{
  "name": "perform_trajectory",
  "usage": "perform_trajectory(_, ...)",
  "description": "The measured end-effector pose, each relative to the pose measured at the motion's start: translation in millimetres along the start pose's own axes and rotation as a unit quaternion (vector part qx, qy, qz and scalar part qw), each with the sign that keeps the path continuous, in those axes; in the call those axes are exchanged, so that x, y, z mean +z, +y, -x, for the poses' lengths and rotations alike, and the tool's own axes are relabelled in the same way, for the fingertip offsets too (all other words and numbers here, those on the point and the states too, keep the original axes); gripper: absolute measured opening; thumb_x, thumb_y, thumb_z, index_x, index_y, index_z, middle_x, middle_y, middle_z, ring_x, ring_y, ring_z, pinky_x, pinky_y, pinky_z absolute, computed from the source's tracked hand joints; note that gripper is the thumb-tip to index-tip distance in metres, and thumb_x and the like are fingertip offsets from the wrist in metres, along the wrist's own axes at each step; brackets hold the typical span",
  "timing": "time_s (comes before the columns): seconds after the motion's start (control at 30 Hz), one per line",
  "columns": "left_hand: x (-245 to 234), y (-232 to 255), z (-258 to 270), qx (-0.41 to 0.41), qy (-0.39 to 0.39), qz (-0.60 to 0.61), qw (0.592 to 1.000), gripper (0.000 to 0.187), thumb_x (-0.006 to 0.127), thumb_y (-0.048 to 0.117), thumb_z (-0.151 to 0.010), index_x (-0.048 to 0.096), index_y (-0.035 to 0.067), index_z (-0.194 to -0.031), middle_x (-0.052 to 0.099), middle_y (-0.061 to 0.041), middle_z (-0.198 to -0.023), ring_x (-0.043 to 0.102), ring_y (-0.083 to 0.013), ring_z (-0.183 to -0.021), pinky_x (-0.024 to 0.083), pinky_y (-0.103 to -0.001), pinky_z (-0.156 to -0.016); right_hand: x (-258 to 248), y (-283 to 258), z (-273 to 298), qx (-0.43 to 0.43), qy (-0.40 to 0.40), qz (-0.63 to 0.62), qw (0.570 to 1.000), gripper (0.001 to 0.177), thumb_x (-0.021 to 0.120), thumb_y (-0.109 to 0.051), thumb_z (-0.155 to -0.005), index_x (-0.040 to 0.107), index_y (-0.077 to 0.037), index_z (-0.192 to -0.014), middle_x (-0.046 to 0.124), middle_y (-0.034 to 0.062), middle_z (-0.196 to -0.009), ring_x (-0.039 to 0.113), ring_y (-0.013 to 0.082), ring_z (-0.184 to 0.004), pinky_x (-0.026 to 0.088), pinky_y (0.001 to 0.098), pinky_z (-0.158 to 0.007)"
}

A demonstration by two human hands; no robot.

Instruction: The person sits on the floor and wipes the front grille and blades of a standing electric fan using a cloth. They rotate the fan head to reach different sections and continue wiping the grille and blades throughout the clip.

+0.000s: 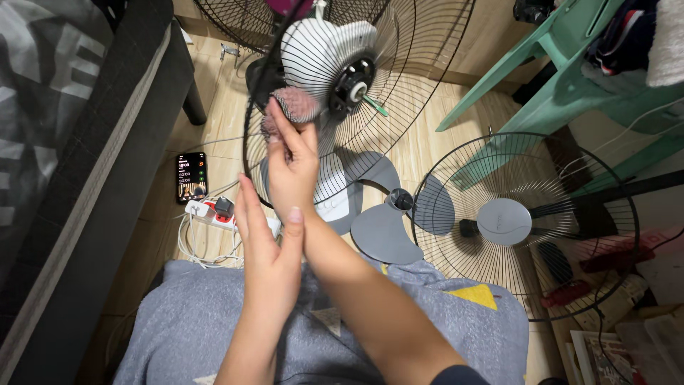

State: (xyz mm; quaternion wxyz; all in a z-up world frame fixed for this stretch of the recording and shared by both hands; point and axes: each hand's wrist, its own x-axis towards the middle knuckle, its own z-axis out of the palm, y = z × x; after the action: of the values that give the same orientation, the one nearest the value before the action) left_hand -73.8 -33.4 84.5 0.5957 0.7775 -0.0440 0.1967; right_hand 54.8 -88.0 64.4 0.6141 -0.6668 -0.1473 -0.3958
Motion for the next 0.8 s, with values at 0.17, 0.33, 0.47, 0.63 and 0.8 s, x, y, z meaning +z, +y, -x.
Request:
perform_trajectory(0.17, -4.6, -3.5, -1.3, 0.009, -0.016, 0.008, 1.000, 0.080, 0.052, 0.035, -0.106, 0.011, -0.003, -0.163, 0.022, -0.029, -0.166, 0.025, -0.0421, -0.156, 0.021, -0.045, -0.125, 5.1, -19.6, 4.8, 0.212, -0.011, -0.220, 0.952, 0.041, 0.055, 0.010, -0.100, 0.067, -0.004, -0.136, 0.057, 0.0061, -0.124, 0.057, 0.0116, -0.102, 0.049, 0.0224, -0.082)
perform_trajectory(0.33, -6.3, -7.5, -6.6, 0.002, -0.010, 0.011, 1.000, 0.078, 0.047, 0.038, -0.108, 0.009, -0.004, -0.163, 0.018, -0.029, -0.168, 0.023, -0.0414, -0.157, 0.021, -0.045, -0.125, -6.2, -40.6, 23.7, 0.216, -0.093, -0.218, 0.947, 0.042, 0.055, 0.011, -0.098, 0.067, -0.001, -0.136, 0.063, 0.0078, -0.129, 0.060, 0.0104, -0.115, 0.047, 0.0231, -0.101)
perform_trajectory(0.47, -8.5, -8.3, -5.6, 0.021, -0.022, 0.041, 0.999, 0.075, 0.041, 0.040, -0.110, 0.010, -0.004, -0.163, 0.020, -0.026, -0.168, 0.025, -0.0390, -0.157, 0.022, -0.043, -0.125, -33.5, -40.2, 21.0, 0.276, -0.149, -0.327, 0.892, 0.036, 0.059, 0.010, -0.099, 0.069, 0.003, -0.133, 0.065, 0.0119, -0.126, 0.063, 0.0158, -0.114, 0.050, 0.0297, -0.106)
perform_trajectory(0.63, -5.2, -7.1, -2.3, 0.029, -0.020, 0.021, 0.999, 0.072, 0.034, 0.040, -0.112, 0.010, -0.003, -0.164, 0.018, -0.027, -0.169, 0.022, -0.0396, -0.158, 0.018, -0.043, -0.126, -69.5, -48.7, -8.3, 0.225, -0.093, -0.331, 0.912, 0.048, 0.063, 0.012, -0.094, 0.052, 0.003, -0.139, 0.058, 0.0125, -0.122, 0.057, 0.0187, -0.114, 0.050, 0.0338, -0.102)
perform_trajectory(0.8, -4.7, -8.6, -1.8, 0.028, -0.019, 0.013, 0.999, 0.072, 0.035, 0.041, -0.112, 0.009, -0.002, -0.164, 0.017, -0.028, -0.169, 0.022, -0.0399, -0.158, 0.017, -0.043, -0.126, -54.5, -15.3, -62.8, 0.028, -0.006, -0.199, 0.980, 0.061, 0.065, 0.008, -0.094, 0.042, -0.003, -0.149, 0.049, 0.0056, -0.148, 0.051, 0.0171, -0.137, 0.042, 0.0336, -0.120)
